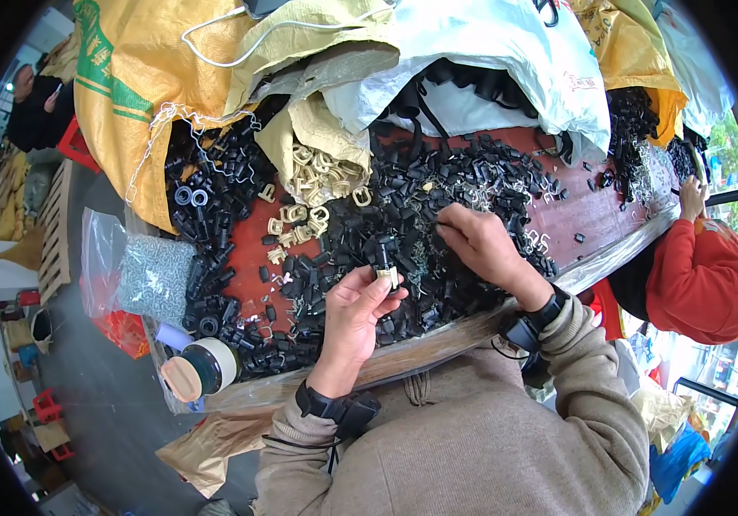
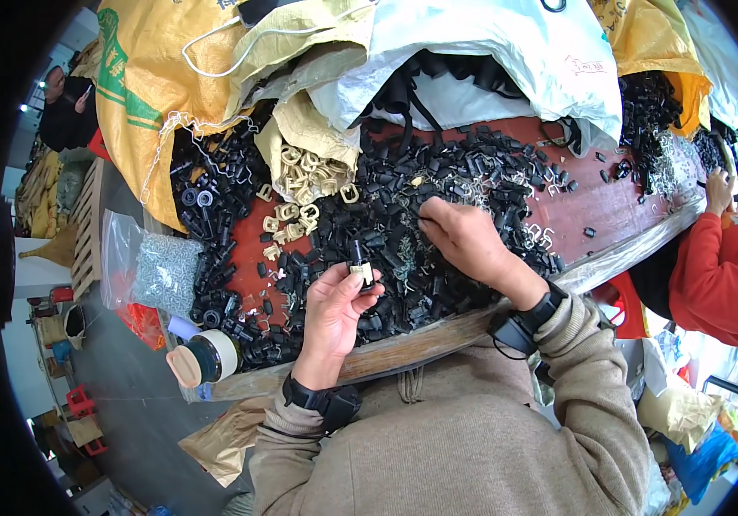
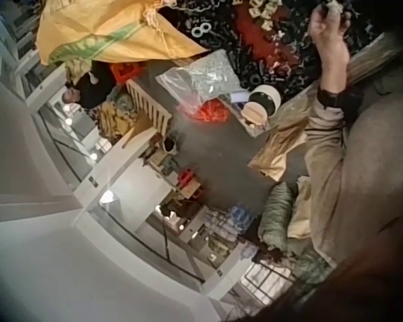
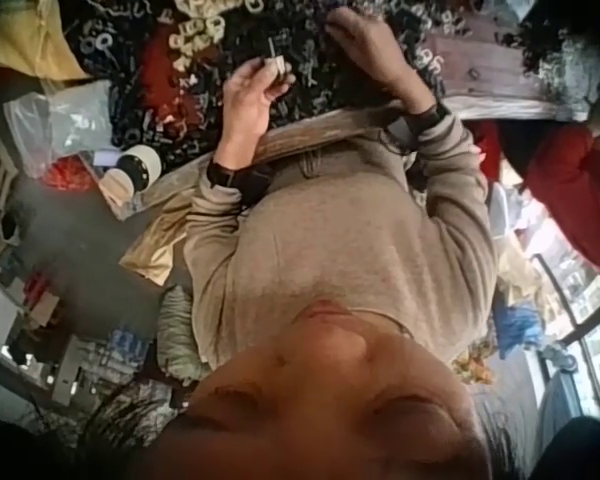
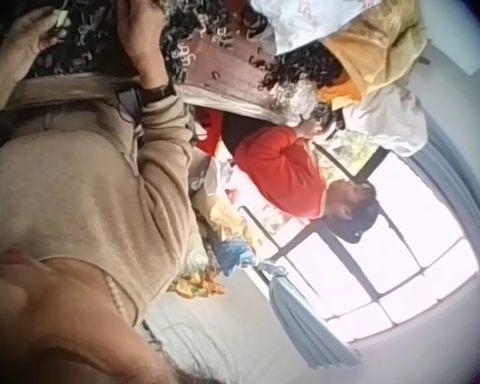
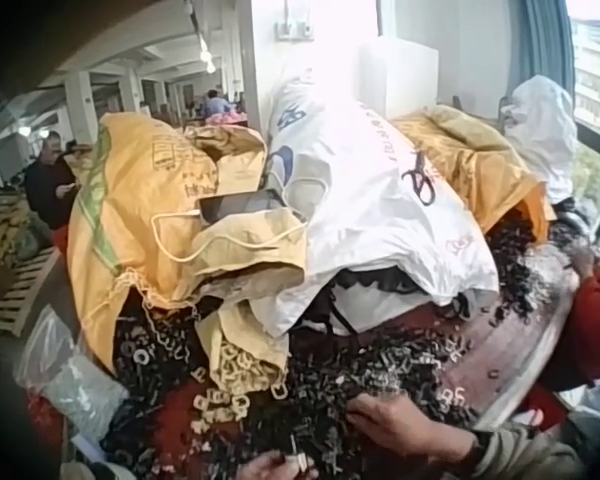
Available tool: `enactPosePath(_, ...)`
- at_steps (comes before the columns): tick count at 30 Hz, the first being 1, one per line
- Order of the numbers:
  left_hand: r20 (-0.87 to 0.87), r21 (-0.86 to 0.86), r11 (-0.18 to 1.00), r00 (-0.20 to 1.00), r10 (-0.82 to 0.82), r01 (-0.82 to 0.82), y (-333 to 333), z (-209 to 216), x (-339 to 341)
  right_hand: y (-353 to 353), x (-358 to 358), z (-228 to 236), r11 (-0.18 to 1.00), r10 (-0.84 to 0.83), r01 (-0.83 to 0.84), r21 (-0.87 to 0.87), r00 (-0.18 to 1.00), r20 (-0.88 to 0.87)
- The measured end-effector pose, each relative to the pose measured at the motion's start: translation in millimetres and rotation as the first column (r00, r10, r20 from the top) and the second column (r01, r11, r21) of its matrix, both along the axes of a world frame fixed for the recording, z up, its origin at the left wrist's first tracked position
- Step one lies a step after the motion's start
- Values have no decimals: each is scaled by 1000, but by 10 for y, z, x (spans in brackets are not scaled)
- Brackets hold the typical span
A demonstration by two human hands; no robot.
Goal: The person assembles components by hand, picking up a black plastic housing and inserting a small beige part into it. They then slide a black plastic sleeve over the housing and place the completed assembly back onto the table.
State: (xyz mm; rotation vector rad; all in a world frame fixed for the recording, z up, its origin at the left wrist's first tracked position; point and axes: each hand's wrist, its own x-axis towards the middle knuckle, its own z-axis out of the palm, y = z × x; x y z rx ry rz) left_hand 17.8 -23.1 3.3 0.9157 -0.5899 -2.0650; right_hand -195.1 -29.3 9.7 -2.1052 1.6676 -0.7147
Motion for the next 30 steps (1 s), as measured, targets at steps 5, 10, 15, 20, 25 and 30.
enactPosePath(5,-23,25,998,998,-52,53,11,65,-80,142,72,71,870,-289,-210,447,518,805)
enactPosePath(10,2,19,995,995,-100,100,39,119,-141,285,156,11,848,-351,-337,408,219,911)
enactPosePath(15,31,-10,993,992,-121,121,70,129,-161,379,195,-8,868,-361,-350,352,40,932)
enactPosePath(20,40,-22,989,988,-147,148,85,147,-190,441,196,-50,927,-212,-286,241,130,969)
enactPosePath(25,46,2,988,987,-152,152,98,173,-203,459,236,94,913,-236,-290,285,192,953)
enactPosePath(30,60,13,988,986,-153,153,107,157,-197,487,227,80,911,-201,-299,284,280,939)
